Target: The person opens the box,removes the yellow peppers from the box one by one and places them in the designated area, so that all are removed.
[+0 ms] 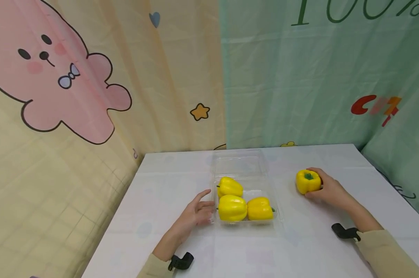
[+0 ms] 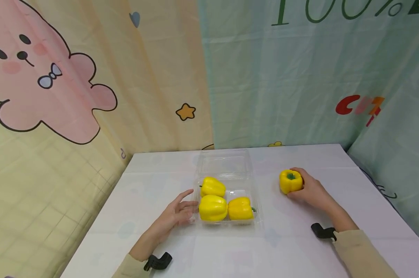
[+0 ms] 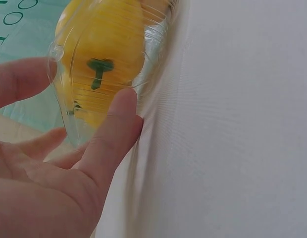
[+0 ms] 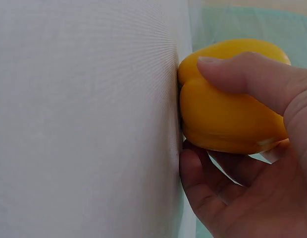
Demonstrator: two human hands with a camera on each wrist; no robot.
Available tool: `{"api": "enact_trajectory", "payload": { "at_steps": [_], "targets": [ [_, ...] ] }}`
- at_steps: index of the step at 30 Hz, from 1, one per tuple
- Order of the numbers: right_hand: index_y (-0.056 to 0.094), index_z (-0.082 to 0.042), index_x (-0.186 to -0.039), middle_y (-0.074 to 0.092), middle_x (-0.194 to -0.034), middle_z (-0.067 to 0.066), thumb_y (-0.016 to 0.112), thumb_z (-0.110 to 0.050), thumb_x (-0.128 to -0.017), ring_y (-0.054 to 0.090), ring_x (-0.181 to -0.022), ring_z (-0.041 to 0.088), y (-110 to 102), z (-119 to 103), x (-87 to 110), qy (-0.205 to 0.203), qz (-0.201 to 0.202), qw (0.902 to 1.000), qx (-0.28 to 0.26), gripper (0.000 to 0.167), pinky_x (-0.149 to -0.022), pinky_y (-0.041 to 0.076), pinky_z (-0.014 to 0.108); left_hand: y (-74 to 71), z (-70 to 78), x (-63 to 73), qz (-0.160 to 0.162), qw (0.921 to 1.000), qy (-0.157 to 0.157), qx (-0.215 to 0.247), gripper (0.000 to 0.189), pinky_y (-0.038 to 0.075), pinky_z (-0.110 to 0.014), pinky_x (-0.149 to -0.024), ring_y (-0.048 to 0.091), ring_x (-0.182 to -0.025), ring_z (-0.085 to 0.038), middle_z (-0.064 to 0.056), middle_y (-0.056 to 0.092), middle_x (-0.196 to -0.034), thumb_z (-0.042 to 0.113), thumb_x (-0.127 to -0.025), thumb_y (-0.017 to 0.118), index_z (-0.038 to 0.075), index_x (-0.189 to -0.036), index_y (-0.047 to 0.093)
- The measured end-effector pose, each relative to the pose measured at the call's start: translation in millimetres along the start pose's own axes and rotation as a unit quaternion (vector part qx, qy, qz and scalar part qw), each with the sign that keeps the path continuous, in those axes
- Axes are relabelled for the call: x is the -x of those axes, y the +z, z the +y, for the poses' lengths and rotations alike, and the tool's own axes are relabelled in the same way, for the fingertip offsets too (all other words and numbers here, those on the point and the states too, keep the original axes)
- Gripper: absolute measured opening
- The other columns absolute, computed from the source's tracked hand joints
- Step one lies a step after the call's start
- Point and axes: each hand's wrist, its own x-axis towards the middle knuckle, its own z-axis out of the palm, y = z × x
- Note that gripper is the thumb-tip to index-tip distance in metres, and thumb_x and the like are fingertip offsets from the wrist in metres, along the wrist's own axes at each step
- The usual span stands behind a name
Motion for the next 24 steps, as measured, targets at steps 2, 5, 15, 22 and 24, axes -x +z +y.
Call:
{"api": "enact_trajectory", "payload": {
  "at_steps": [2, 5, 15, 22, 24],
  "targets": [
    [0.027, -0.004, -0.153, 0.043, -0.142, 0.029, 0.086, -0.031, -0.081, 0.047, -0.117, 0.043, 1, 1, -0.6, 0.002, 0.000, 1.0000, -0.006, 0.097, -0.094, 0.040, 0.066, -0.2, 0.3, 1.0, -0.002, 1.0000, 0.003, 0.005, 0.077, 0.054, -0.038, -0.091, 0.053, -0.129, -0.034, -0.020, 0.048, -0.146, 0.010, -0.094, 0.066, 0.022, -0.159, 0.028],
    [0.024, -0.005, -0.156, 0.040, -0.144, 0.029, 0.085, -0.030, -0.081, 0.045, -0.119, 0.044, 2, 0, -1.1, 0.004, -0.001, 0.9999, -0.015, 0.100, -0.095, 0.038, 0.068, -0.8, 0.8, 1.5, -0.003, 0.9999, 0.008, 0.010, 0.076, 0.055, -0.039, -0.090, 0.053, -0.128, -0.034, -0.020, 0.047, -0.146, 0.009, -0.094, 0.065, 0.022, -0.159, 0.028],
    [0.010, -0.011, -0.161, 0.031, -0.149, 0.036, 0.087, -0.031, -0.079, 0.041, -0.126, 0.052, -4, -5, 0.4, 0.030, -0.017, 0.9992, -0.018, 0.114, -0.098, 0.036, 0.073, 1.2, 0.1, 1.7, -0.001, 0.9999, 0.006, 0.010, 0.075, 0.055, -0.039, -0.091, 0.054, -0.128, -0.034, -0.021, 0.047, -0.147, 0.009, -0.095, 0.064, 0.024, -0.159, 0.029],
    [0.013, -0.010, -0.161, 0.033, -0.147, 0.035, 0.088, -0.031, -0.078, 0.041, -0.127, 0.055, -16, -3, 2.0, 0.016, -0.015, 0.9994, -0.027, 0.113, -0.097, 0.044, 0.065, 3.6, -0.3, 2.9, 0.001, 0.9997, 0.013, 0.019, 0.077, 0.055, -0.037, -0.090, 0.051, -0.129, -0.035, -0.021, 0.046, -0.147, 0.006, -0.094, 0.064, 0.021, -0.159, 0.027],
    [0.013, -0.010, -0.161, 0.033, -0.147, 0.034, 0.088, -0.032, -0.078, 0.041, -0.127, 0.055, -18, -4, 2.8, 0.014, -0.013, 0.9994, -0.029, 0.113, -0.097, 0.044, 0.065, 4.5, -0.4, 3.1, 0.004, 0.9997, 0.014, 0.020, 0.076, 0.055, -0.037, -0.090, 0.051, -0.130, -0.035, -0.021, 0.047, -0.146, 0.005, -0.094, 0.064, 0.021, -0.159, 0.028]
  ]
}}
